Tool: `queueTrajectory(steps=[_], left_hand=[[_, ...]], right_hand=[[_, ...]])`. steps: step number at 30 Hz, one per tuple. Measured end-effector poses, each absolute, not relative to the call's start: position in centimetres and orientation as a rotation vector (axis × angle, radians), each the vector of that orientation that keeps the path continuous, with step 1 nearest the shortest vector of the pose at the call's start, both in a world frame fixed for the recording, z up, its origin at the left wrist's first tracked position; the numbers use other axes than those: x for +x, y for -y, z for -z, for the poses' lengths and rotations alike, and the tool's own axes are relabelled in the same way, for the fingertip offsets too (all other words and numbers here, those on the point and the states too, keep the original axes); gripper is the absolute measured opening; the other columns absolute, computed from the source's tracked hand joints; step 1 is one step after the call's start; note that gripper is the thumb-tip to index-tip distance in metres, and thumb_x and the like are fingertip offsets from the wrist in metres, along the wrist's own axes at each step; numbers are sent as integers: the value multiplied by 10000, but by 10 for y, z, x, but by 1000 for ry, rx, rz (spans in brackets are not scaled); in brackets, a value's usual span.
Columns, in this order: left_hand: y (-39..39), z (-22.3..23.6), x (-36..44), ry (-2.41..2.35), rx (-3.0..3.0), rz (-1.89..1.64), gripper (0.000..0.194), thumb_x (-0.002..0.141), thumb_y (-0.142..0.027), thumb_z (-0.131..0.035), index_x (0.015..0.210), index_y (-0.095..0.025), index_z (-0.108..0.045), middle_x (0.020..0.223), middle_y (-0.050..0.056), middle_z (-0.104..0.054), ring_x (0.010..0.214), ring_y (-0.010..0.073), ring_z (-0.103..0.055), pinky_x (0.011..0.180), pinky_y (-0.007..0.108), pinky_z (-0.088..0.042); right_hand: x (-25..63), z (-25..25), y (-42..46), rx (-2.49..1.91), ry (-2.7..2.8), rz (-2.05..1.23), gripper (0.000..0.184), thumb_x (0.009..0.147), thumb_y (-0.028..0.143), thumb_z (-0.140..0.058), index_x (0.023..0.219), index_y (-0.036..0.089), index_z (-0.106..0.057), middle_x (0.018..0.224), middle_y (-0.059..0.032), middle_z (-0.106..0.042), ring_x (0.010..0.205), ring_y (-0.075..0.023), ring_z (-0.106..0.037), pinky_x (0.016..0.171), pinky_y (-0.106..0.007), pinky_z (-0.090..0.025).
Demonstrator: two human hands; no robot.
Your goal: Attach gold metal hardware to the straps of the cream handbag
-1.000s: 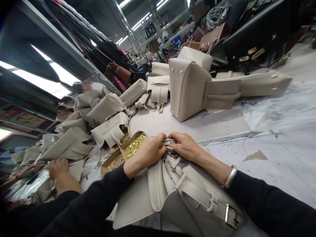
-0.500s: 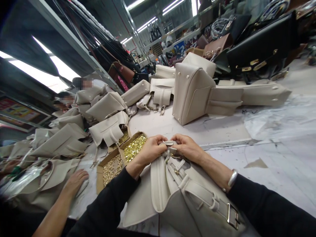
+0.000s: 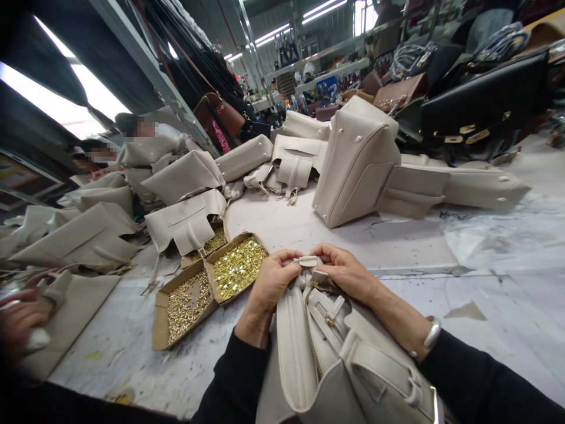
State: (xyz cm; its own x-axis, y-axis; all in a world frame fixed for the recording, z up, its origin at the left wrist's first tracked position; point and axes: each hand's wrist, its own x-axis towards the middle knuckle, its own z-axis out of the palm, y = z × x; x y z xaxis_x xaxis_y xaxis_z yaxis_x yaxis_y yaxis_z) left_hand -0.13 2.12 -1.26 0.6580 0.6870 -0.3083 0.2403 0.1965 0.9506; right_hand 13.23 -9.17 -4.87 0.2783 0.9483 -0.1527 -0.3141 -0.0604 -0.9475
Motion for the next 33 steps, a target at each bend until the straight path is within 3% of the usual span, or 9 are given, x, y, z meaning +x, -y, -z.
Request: queueTrajectory(steps=[6, 11, 21, 27, 33], left_hand=[[-20, 16, -5, -798, 1423, -385, 343, 615, -186, -627, 927, -85, -729, 585, -30, -592, 473, 53, -404, 466, 165, -270], [-19, 17, -6, -776, 1429, -402, 343, 616, -198, -607, 924, -93, -717, 594, -38, -575, 476, 55, -394, 459, 169, -270], [-16, 16, -10, -746, 1506, -370, 322, 649, -205, -602, 946, -118, -694, 623, -38, -569, 500, 61, -413, 475, 172, -286], [-15, 14, -11, -748, 1450, -354, 306, 636, -204, -629, 926, -126, -686, 611, -47, -557, 483, 61, -415, 471, 174, -288], [-16, 15, -10, -753, 1470, -348, 320, 637, -214, -614, 928, -110, -698, 635, -28, -581, 497, 58, -424, 477, 172, -296]], right_hand=[[131, 47, 92, -1305, 745, -1130, 319, 763, 345, -779, 983, 179, -618, 774, 15, -635, 625, -113, -521, 553, -227, -373], [130, 45, 91, -1318, 770, -1130, 387, 781, 450, -808, 989, 183, -619, 779, 19, -631, 634, -116, -521, 564, -234, -365], [131, 38, 91, -1344, 774, -1118, 416, 792, 579, -788, 886, 192, -670, 859, -25, -668, 789, -184, -578, 726, -292, -431], [131, 39, 93, -1314, 781, -1169, 379, 813, 539, -773, 919, 199, -640, 846, -16, -646, 751, -172, -557, 667, -276, -414], [129, 37, 92, -1311, 767, -1193, 234, 753, 295, -728, 917, 190, -598, 827, -5, -624, 706, -147, -526, 623, -257, -386]])
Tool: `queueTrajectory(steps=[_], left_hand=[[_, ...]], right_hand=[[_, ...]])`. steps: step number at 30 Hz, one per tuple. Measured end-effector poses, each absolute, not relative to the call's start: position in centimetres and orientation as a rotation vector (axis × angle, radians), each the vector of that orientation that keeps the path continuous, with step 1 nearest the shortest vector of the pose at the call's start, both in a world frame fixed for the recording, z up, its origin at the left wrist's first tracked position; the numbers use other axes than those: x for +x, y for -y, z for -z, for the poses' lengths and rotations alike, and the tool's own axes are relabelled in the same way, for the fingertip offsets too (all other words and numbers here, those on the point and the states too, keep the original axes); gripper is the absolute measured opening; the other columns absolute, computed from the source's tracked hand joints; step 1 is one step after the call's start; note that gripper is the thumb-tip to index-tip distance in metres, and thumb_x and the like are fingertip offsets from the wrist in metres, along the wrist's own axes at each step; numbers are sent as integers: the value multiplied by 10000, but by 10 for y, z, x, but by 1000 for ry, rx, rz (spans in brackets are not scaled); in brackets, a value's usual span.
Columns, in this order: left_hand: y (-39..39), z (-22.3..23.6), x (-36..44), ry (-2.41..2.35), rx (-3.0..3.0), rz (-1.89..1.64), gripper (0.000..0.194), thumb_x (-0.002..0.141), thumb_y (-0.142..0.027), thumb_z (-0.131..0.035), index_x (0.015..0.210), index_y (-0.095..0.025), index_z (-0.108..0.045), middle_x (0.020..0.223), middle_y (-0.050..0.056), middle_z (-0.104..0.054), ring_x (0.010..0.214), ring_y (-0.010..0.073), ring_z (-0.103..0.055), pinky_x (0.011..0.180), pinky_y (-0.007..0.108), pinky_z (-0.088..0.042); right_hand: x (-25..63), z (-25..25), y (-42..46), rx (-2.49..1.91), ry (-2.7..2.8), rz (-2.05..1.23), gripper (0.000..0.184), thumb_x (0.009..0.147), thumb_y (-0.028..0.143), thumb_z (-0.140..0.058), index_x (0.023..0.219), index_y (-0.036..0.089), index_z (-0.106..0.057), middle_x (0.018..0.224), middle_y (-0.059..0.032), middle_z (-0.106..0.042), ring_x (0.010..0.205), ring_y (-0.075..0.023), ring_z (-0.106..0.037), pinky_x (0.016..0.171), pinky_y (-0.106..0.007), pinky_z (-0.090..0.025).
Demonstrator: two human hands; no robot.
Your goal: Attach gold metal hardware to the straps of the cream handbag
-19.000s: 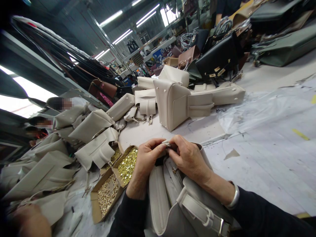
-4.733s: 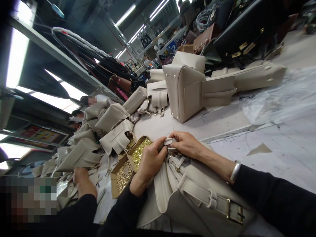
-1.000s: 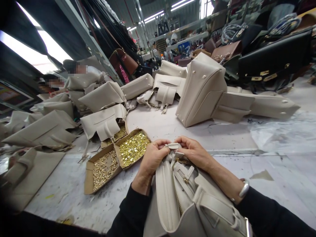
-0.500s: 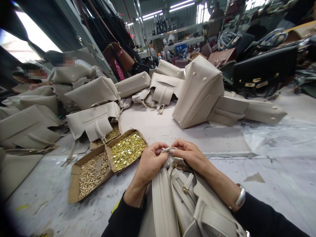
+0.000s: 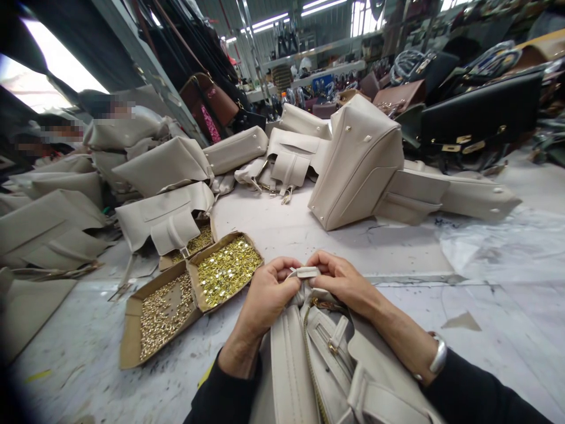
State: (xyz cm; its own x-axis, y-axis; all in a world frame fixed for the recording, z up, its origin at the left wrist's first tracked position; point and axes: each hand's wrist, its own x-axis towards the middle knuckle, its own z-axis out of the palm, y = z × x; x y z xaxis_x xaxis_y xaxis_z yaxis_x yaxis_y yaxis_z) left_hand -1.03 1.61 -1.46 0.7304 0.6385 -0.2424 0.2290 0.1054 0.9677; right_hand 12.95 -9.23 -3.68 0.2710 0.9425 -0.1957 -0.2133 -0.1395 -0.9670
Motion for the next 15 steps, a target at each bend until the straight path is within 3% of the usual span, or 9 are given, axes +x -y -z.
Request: queueTrajectory(steps=[15], left_hand=[[-16, 14, -10, -770, 1448, -340, 354, 623, -229, -617, 941, -104, -709, 643, -12, -600, 502, 62, -433, 473, 171, -297]], right_hand=[[124, 37, 91, -1405, 804, -1136, 264, 639, 221, -588, 897, 205, -539, 720, 46, -522, 596, -111, -404, 518, -237, -296]])
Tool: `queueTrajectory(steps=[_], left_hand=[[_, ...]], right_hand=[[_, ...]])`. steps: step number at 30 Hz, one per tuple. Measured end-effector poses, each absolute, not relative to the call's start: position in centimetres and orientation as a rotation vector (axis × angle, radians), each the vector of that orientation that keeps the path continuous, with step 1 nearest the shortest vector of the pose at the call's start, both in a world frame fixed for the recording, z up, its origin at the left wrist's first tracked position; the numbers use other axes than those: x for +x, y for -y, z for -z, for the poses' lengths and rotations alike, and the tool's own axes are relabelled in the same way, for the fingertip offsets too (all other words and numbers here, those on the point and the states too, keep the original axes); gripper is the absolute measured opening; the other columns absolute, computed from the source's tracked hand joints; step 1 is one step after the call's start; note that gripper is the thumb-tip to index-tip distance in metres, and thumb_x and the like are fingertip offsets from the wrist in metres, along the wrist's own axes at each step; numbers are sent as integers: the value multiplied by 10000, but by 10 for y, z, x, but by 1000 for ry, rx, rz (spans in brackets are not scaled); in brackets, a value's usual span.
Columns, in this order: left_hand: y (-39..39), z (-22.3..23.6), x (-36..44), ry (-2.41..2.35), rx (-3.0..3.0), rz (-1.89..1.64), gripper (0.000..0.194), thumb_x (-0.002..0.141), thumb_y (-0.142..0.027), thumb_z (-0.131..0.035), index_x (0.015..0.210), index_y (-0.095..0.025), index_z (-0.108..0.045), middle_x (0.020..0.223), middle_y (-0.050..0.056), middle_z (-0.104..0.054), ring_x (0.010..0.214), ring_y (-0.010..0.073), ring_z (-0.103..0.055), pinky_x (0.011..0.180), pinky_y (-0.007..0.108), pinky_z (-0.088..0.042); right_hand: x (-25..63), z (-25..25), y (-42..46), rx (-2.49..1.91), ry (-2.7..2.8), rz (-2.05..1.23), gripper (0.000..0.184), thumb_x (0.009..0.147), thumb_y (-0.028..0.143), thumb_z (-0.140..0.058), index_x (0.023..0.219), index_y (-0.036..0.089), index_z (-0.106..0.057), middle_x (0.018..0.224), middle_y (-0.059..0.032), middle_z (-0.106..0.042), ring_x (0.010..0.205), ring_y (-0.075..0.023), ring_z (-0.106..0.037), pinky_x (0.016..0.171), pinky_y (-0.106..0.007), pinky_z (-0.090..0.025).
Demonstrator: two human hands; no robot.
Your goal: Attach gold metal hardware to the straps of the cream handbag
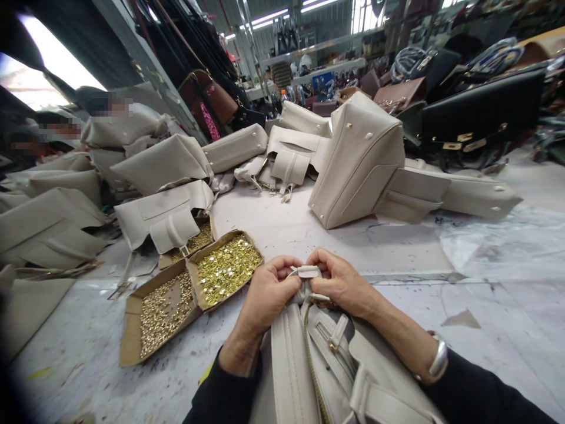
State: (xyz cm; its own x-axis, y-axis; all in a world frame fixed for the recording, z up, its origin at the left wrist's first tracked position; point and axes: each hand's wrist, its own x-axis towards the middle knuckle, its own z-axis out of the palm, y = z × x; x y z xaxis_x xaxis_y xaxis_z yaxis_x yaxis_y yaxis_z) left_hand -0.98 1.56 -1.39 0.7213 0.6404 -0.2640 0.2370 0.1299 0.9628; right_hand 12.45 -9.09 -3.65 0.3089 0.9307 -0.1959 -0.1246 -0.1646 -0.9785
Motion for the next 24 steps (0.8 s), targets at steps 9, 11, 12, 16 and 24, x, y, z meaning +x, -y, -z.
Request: queueTrajectory(steps=[9, 11, 12, 16, 24], left_hand=[[-17, 16, -10, -770, 1360, -288, 407, 601, -238, -636, 974, -85, -693, 658, -14, -596, 511, 55, -424, 488, 171, -298], [-17, 15, -11, -767, 1340, -284, 410, 599, -240, -644, 978, -89, -682, 652, -23, -583, 510, 53, -414, 487, 171, -289], [-17, 15, -11, -764, 1335, -281, 411, 598, -242, -648, 980, -92, -675, 653, -25, -578, 513, 53, -413, 488, 171, -286], [-18, 14, -11, -750, 1338, -258, 403, 595, -243, -652, 977, -113, -643, 668, -31, -571, 535, 57, -422, 506, 174, -294], [-19, 15, -12, -724, 1332, -256, 383, 617, -279, -665, 966, -126, -625, 669, -33, -560, 558, 66, -425, 536, 187, -295]], right_hand=[[124, 39, 93, -1454, 877, -1051, 182, 717, 208, -552, 898, 206, -534, 727, 45, -500, 637, -126, -404, 555, -261, -309], [123, 40, 93, -1444, 887, -1034, 171, 725, 193, -543, 895, 210, -530, 732, 46, -494, 654, -130, -415, 572, -263, -321], [123, 40, 93, -1437, 889, -1029, 167, 730, 191, -541, 895, 211, -529, 737, 46, -495, 661, -133, -419, 579, -265, -325], [123, 38, 92, -1408, 866, -1071, 167, 735, 236, -563, 897, 214, -529, 755, 40, -514, 665, -139, -427, 585, -272, -323], [123, 39, 93, -1355, 868, -1083, 170, 745, 223, -558, 910, 207, -519, 757, 44, -517, 664, -130, -421, 589, -266, -321]])
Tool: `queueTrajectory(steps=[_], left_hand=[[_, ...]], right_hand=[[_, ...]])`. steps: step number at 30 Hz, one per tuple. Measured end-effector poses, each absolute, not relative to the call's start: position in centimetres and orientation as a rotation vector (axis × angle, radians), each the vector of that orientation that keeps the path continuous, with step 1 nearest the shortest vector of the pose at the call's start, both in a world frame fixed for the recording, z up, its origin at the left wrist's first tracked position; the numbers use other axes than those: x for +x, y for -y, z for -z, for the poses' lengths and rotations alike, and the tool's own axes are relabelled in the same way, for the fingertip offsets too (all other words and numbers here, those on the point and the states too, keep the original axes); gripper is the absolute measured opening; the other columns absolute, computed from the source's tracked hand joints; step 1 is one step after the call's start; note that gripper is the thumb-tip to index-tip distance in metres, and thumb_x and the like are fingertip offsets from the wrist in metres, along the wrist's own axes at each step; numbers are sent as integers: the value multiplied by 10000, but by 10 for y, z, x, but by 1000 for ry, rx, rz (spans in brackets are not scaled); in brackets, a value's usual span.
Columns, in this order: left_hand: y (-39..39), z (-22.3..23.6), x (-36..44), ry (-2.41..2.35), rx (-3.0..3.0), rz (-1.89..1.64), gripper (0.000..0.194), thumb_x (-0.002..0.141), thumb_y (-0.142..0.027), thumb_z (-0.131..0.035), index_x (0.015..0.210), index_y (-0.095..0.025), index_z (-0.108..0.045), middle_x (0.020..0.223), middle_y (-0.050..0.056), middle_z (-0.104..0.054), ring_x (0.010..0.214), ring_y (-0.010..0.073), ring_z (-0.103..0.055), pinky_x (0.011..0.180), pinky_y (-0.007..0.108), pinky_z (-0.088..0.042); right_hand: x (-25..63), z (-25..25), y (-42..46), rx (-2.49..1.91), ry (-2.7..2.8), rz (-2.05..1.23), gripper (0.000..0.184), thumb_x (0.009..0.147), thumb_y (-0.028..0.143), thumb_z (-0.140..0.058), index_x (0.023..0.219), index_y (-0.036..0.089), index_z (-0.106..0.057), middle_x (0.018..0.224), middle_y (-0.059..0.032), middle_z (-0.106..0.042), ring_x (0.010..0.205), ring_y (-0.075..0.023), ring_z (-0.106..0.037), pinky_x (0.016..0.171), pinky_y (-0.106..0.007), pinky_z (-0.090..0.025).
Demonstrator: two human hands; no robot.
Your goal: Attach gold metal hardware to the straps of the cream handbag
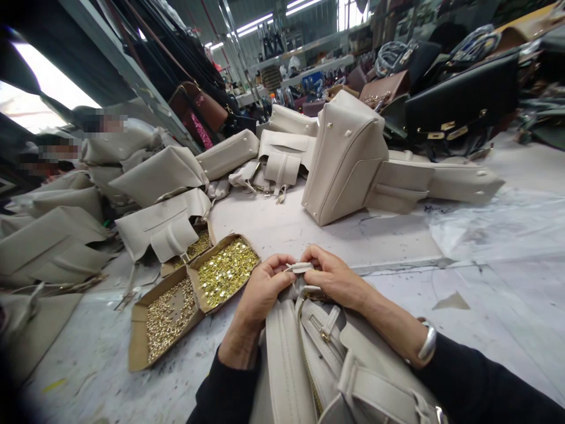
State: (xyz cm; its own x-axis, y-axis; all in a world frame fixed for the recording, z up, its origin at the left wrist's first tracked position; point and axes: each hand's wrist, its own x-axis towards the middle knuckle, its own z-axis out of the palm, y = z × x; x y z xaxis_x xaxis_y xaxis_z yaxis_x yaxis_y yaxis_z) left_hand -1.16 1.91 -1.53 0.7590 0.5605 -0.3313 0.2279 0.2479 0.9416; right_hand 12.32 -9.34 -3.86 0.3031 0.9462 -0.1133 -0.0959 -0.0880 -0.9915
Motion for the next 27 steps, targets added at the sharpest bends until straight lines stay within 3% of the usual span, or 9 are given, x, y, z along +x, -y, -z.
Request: queueTrajectory(steps=[7, 11, 15, 18, 22, 27], left_hand=[[-20, 16, -13, -700, 1305, -250, 407, 602, -238, -640, 995, -133, -627, 719, -15, -599, 576, 78, -456, 553, 200, -301], [-20, 13, -15, -690, 1413, -290, 367, 657, -263, -661, 999, -131, -628, 766, 5, -615, 643, 109, -510, 602, 219, -370], [-20, 3, -23, -604, 1811, -506, 219, 725, -185, -664, 941, -158, -644, 886, 26, -631, 819, 151, -577, 787, 269, -463], [-22, -9, -27, -457, 2022, -430, 198, 736, -149, -703, 921, -176, -639, 1032, 38, -633, 995, 185, -587, 903, 290, -457], [-25, -24, -23, -529, 2190, -176, 364, 744, -238, -805, 1039, -199, -597, 1023, 3, -631, 940, 172, -565, 828, 267, -429], [-26, -36, -10, -548, 2227, -57, 299, 755, -211, -762, 945, -189, -533, 846, -45, -547, 796, 133, -496, 717, 237, -380]], right_hand=[[124, 42, 95, -1365, 890, -1041, 175, 747, 182, -553, 919, 208, -530, 766, 39, -537, 674, -134, -443, 601, -265, -347], [124, 43, 93, -1396, 931, -982, 167, 745, 181, -551, 910, 204, -548, 770, 33, -551, 695, -142, -475, 616, -264, -362], [124, 45, 91, -1405, 964, -905, 133, 747, 217, -543, 878, 203, -558, 792, 19, -568, 731, -160, -506, 639, -271, -385], [122, 44, 90, -1450, 971, -836, 152, 716, 222, -540, 866, 208, -560, 761, 27, -553, 697, -160, -484, 615, -271, -362], [122, 43, 90, -1462, 956, -809, 178, 681, 219, -535, 858, 213, -552, 729, 34, -545, 676, -161, -477, 589, -264, -346], [123, 44, 90, -1445, 971, -783, 140, 699, 228, -555, 838, 212, -555, 734, 33, -549, 691, -163, -491, 608, -266, -353]])
